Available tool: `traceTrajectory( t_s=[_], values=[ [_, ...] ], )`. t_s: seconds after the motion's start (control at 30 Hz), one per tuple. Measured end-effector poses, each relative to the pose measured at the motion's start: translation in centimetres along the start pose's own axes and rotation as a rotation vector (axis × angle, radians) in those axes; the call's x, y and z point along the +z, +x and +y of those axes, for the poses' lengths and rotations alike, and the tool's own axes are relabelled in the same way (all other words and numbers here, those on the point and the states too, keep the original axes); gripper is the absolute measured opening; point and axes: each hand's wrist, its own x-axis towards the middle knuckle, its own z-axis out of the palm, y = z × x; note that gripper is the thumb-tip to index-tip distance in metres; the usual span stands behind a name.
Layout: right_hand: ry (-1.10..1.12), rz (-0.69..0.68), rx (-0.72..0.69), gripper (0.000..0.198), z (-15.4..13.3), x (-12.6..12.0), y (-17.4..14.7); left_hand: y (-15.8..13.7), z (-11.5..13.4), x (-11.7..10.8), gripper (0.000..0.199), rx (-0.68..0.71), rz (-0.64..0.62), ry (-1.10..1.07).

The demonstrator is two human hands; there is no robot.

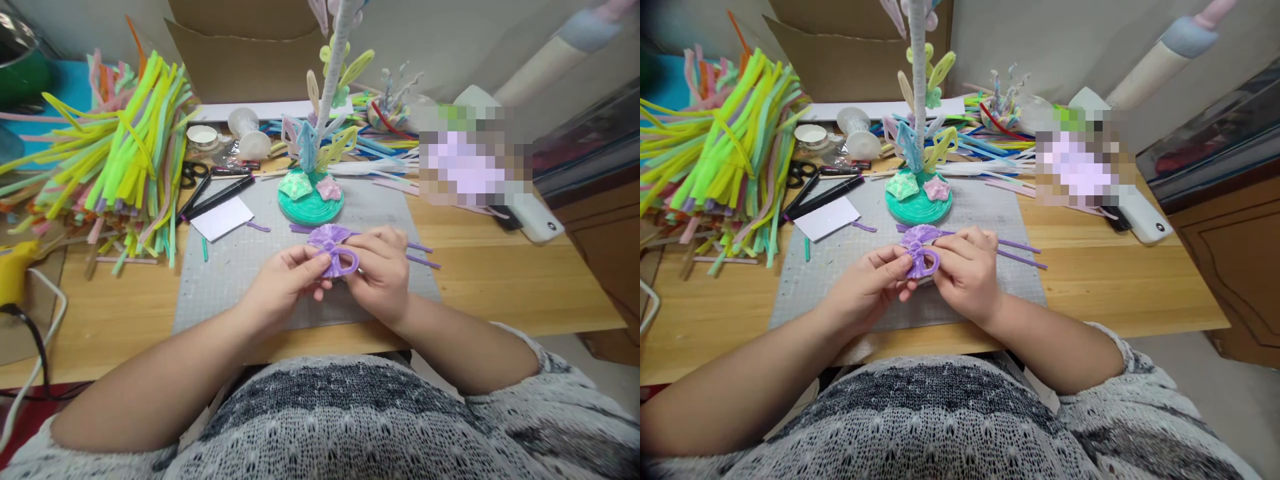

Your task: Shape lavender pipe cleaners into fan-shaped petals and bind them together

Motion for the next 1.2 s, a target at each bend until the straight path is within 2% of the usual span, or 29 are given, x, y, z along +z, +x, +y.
traceTrajectory(
  t_s=[0.1,0.17,0.27,0.33,0.47,0.6,0.7,1.0,1.2],
  values=[
    [-0.019,-0.022,-0.013,0.017,-0.1,-0.1,0.0,0.1,0.2,-0.1,0.021,-0.073,0.009,-0.057],
    [0.071,-0.030,0.045,0.015,-0.3,0.0,0.1,0.1,0.2,-0.1,0.021,-0.113,0.001,-0.076],
    [0.350,-0.040,0.253,0.007,-0.3,0.3,0.2,0.0,0.3,-0.2,0.021,-0.160,-0.007,-0.106],
    [0.575,-0.075,0.421,0.015,-0.2,0.5,0.4,0.0,0.4,-0.2,0.021,-0.178,-0.013,-0.129],
    [0.991,-0.231,0.716,0.030,-0.1,0.8,0.7,0.0,0.6,-0.2,0.020,-0.197,-0.036,-0.122],
    [1.126,-0.264,0.885,0.031,-0.1,0.9,0.7,0.2,0.7,-0.4,0.020,-0.202,-0.064,-0.074],
    [1.119,-0.255,0.921,0.031,-0.1,1.0,0.6,0.4,0.7,-0.6,0.019,-0.192,-0.096,-0.046],
    [1.011,-0.181,0.888,0.033,-0.5,1.0,0.4,0.5,0.4,-0.6,0.020,-0.206,-0.085,0.009],
    [0.852,-0.052,0.825,0.033,-1.1,0.7,0.5,0.5,0.3,-0.9,0.020,-0.173,-0.051,0.070]
  ],
)
